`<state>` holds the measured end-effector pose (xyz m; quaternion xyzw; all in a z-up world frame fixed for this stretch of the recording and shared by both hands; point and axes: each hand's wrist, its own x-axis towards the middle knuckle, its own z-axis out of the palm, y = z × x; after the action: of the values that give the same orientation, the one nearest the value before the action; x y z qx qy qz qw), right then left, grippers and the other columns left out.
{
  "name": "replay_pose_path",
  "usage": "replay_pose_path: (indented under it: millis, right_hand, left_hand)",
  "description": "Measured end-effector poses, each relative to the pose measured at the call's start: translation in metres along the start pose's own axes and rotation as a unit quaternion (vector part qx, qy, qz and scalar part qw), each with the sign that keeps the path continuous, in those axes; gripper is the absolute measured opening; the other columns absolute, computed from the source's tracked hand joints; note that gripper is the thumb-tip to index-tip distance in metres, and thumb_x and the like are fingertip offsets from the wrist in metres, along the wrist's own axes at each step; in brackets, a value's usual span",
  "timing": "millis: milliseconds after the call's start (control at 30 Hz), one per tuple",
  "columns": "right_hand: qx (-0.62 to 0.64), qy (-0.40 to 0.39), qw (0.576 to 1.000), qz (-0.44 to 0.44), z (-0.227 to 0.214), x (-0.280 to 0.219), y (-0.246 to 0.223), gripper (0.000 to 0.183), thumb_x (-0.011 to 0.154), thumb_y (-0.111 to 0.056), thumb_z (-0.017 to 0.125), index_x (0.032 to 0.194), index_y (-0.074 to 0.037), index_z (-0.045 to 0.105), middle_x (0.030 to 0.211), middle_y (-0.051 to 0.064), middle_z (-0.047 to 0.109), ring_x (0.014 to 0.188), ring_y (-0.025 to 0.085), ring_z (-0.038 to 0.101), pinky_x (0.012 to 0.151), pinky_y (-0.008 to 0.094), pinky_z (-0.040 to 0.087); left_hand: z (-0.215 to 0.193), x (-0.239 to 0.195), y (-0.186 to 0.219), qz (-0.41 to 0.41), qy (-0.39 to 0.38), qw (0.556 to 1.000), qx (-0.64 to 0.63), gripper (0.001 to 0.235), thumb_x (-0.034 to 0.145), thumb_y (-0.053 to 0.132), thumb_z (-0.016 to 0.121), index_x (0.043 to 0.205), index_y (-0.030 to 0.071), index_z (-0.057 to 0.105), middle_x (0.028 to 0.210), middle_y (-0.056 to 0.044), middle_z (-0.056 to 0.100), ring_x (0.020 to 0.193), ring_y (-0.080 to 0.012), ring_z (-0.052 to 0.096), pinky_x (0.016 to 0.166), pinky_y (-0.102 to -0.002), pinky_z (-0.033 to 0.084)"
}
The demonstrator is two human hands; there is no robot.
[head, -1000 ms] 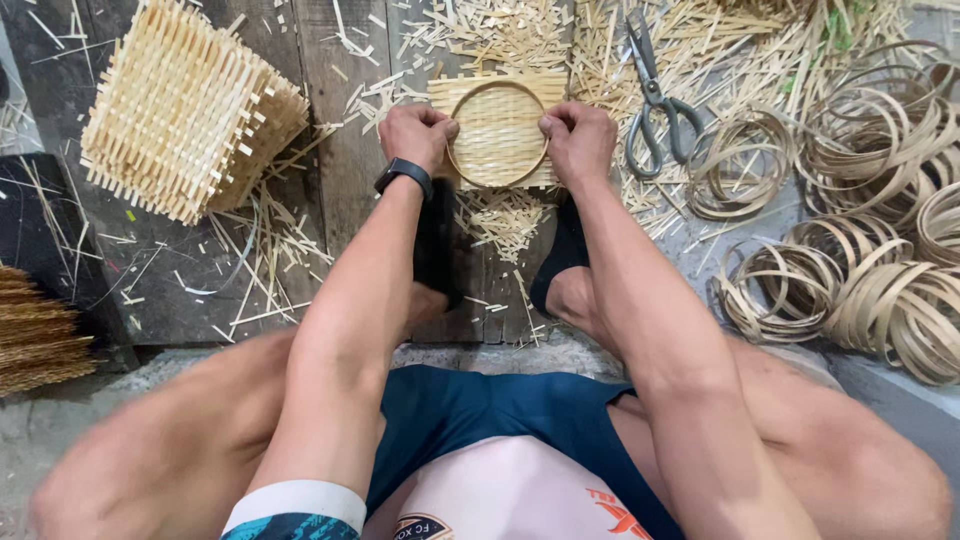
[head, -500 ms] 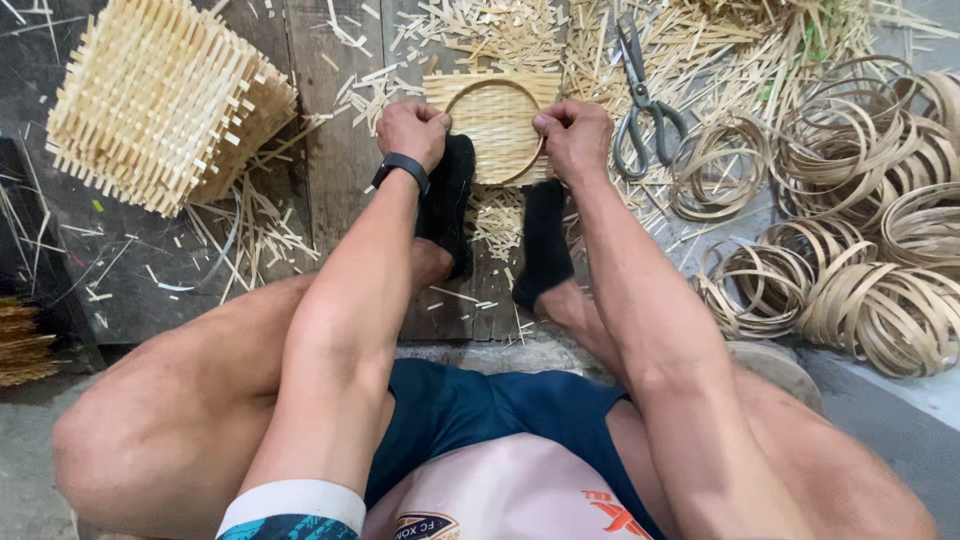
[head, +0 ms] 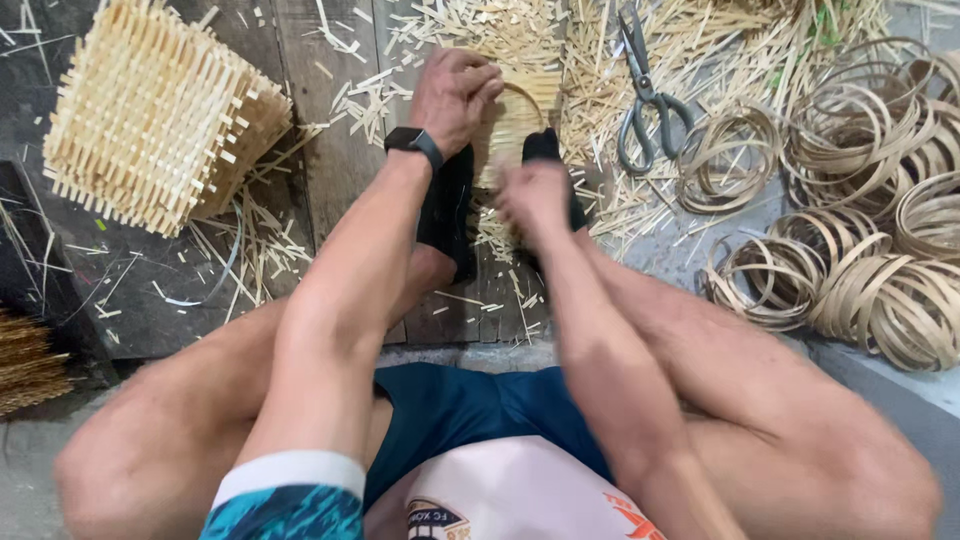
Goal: The person sits on the floor and repeatedly assembles small round bamboo bowls by placing a woven bamboo mat over a circular frame, trimming the edges with shears, and stacking the finished bowls. The person handles bamboo mats, circular frames, and shears throughout the process.
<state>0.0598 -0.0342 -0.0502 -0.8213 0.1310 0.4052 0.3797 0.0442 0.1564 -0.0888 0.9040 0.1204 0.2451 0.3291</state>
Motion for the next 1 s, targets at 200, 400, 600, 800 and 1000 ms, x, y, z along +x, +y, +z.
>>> replay_pose_path:
  millis: [200,400,600,800,1000]
  right_hand:
    - [0.242,-0.002,0.970,0.006,0.055,0.016,0.062,0.025,0.091,-0.021,0.075,0.080,0.000,0.069,0.065,0.005,0.065,0.050,0.011,0.056,0.041,0.026,0.041]
    - [0.090,0.062,0.980,-0.168,0.054,0.010,0.064,0.029,0.094,-0.023,0.077,0.079,0.001,0.071,0.066,0.005,0.068,0.056,0.009,0.057,0.050,0.029,0.046]
    - [-0.032,0.170,0.940,-0.295,-0.008,0.009,0.013,0.021,0.096,-0.023,0.074,0.087,-0.004,0.075,0.074,0.003,0.070,0.065,0.014,0.067,0.061,0.029,0.054]
    - [0.128,0.086,0.960,-0.232,-0.024,0.078,-0.035,0.017,0.083,-0.013,0.088,0.076,-0.002,0.078,0.076,0.006,0.076,0.070,0.009,0.067,0.065,0.025,0.053]
    - [0.184,0.012,0.970,-0.161,-0.031,0.083,-0.031,0.015,0.077,-0.011,0.089,0.077,0.000,0.078,0.077,0.003,0.078,0.067,0.008,0.069,0.065,0.023,0.055]
  left_hand:
    - [0.025,-0.010,-0.002,-0.219,-0.037,0.951,-0.214,0.019,0.095,0.020,0.072,0.100,0.003,0.080,0.091,-0.011,0.077,0.082,-0.0213,0.075,0.073,-0.032,0.058]
    - [0.028,0.002,-0.016,-0.305,-0.069,0.927,-0.207,0.021,0.086,0.027,0.079,0.092,0.007,0.082,0.079,-0.010,0.079,0.069,-0.0152,0.075,0.067,-0.030,0.058]
    - [0.040,0.001,-0.028,-0.347,-0.107,0.901,-0.238,0.024,0.084,0.027,0.082,0.089,0.003,0.082,0.075,-0.005,0.078,0.065,-0.0083,0.069,0.063,-0.027,0.056]
    - [0.045,0.001,-0.043,-0.403,-0.111,0.833,-0.361,0.031,0.085,0.029,0.085,0.092,-0.001,0.079,0.080,-0.002,0.076,0.069,-0.0069,0.065,0.063,-0.024,0.054]
    - [0.054,-0.018,-0.054,-0.429,-0.092,0.807,-0.395,0.032,0.083,0.032,0.086,0.092,0.002,0.082,0.082,-0.004,0.077,0.073,-0.0076,0.066,0.067,-0.024,0.054]
